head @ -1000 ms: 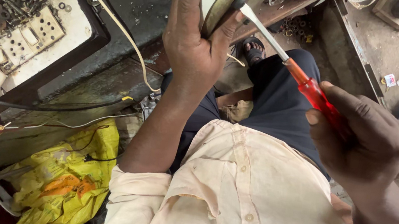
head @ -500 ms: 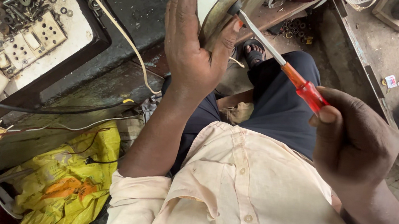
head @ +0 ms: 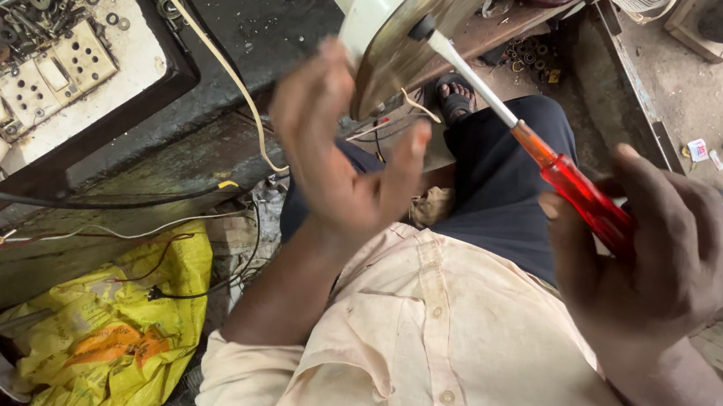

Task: The person tests a table fan by turning it on and off, then uses a screwdriver to remove the base cover and access the internal wiring. They manipulate wires and components inside the base while the fan remains on the workbench.

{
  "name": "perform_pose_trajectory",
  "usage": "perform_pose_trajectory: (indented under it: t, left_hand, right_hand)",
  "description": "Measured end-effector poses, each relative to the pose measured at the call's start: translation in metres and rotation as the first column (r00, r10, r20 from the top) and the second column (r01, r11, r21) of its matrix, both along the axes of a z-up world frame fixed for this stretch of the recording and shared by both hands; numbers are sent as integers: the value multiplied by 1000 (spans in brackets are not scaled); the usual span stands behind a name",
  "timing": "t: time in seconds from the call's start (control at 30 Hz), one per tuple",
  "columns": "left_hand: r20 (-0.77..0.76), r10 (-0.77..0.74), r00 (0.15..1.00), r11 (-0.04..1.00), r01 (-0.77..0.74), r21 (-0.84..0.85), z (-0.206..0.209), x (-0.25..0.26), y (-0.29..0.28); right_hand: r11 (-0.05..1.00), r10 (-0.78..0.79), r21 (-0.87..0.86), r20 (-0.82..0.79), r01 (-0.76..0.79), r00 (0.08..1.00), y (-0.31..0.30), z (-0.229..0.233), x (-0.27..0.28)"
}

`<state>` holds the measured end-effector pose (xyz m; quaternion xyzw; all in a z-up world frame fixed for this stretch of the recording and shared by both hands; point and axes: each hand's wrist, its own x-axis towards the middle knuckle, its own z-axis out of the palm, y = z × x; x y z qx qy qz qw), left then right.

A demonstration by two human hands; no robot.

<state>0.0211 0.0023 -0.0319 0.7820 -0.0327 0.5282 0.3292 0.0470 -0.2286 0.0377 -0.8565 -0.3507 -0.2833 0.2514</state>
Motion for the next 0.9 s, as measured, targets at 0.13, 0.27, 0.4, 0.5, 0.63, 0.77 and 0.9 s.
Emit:
perform_pose_trajectory:
  t: [0.13,0.27,0.4,0.5,0.63,0.77,0.9]
  left_hand:
    - [-147,-76,986,996,68,-60,1,-22,-7]
    - [-127,-179,976,966,150,-212,10,-23,-1]
    - [-120,-225,967,948,189,-256,15,-24,2]
    - [-157,-247,956,942,199,-271,14,-29,0]
    - [-173,-286,943,922,222,-316,9,-30,0]
    - [-145,-466,873,802,347,-487,3,-27,-4]
    - [167,-796,582,196,507,-839,-4,-18,-22]
  right_hand:
    - [997,72,-27,-115,-76,991,-2,-2,5]
    - [992,124,34,-276,-119,953,8,2,3]
    - [980,169,173,-459,-98,872,15,7,-7]
    - [972,195,203,-410,-120,891,18,8,-10]
    - [981,171,131,-226,-144,959,17,5,-10]
    - [988,139,84,-120,-130,983,17,0,-14]
    - [994,107,-11,-41,-107,993,15,-1,-16]
